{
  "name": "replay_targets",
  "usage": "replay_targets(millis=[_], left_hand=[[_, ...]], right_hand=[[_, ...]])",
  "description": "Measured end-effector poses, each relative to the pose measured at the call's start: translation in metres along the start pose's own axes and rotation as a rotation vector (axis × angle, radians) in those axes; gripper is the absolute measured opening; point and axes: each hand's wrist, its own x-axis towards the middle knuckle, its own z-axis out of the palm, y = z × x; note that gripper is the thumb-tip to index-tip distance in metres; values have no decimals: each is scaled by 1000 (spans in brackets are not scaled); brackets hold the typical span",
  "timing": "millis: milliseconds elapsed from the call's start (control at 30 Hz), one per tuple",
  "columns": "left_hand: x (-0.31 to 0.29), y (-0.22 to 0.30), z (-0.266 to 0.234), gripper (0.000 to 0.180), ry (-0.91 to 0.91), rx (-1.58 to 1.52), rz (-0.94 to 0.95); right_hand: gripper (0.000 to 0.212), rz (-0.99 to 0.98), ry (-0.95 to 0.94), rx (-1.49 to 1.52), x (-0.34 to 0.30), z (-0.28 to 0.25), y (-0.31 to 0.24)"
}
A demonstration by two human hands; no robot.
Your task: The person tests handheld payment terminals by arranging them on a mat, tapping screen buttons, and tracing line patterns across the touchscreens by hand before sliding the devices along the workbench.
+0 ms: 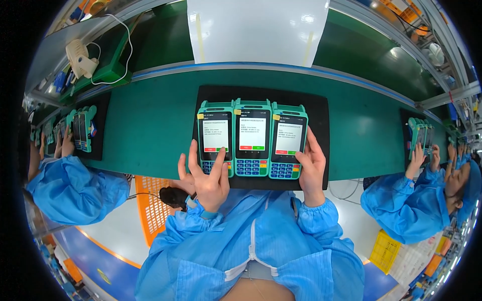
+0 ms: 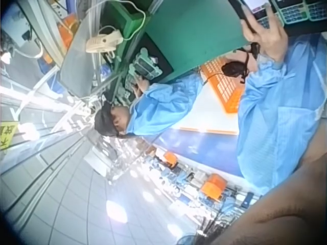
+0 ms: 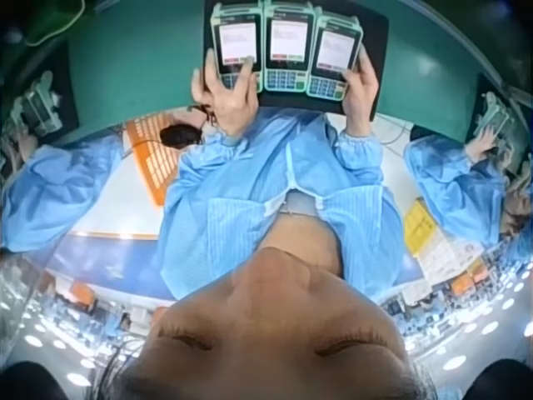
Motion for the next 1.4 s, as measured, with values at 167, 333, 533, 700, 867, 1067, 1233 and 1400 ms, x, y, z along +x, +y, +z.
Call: replay_targets(millis=[167,333,533,700,867,1067,1233,1400], left_hand=[[4,8,-3,26,13,-33,28],[10,37,5,26,5,-59,80],[16,75,21,29,-3,-99,137],[18,87,26,28,-9,-110,151],[18,80,25,27,-6,-102,149],[19,78,26,26,2,-107,127],[15,72,31,27,7,-72,148],[12,56,13,26,9,-32,123]], right_hand=[[64,-15,8,18,-3,-3,-4],[65,13,3,49,3,-15,-9],[66,16,-30,93,14,-28,-15],[65,9,-30,98,17,-34,-14],[61,-18,-21,60,15,-28,-13],[59,-2,23,39,12,-26,-13],[58,-12,19,19,10,-16,-8],[57,-10,7,15,5,-5,-5]])
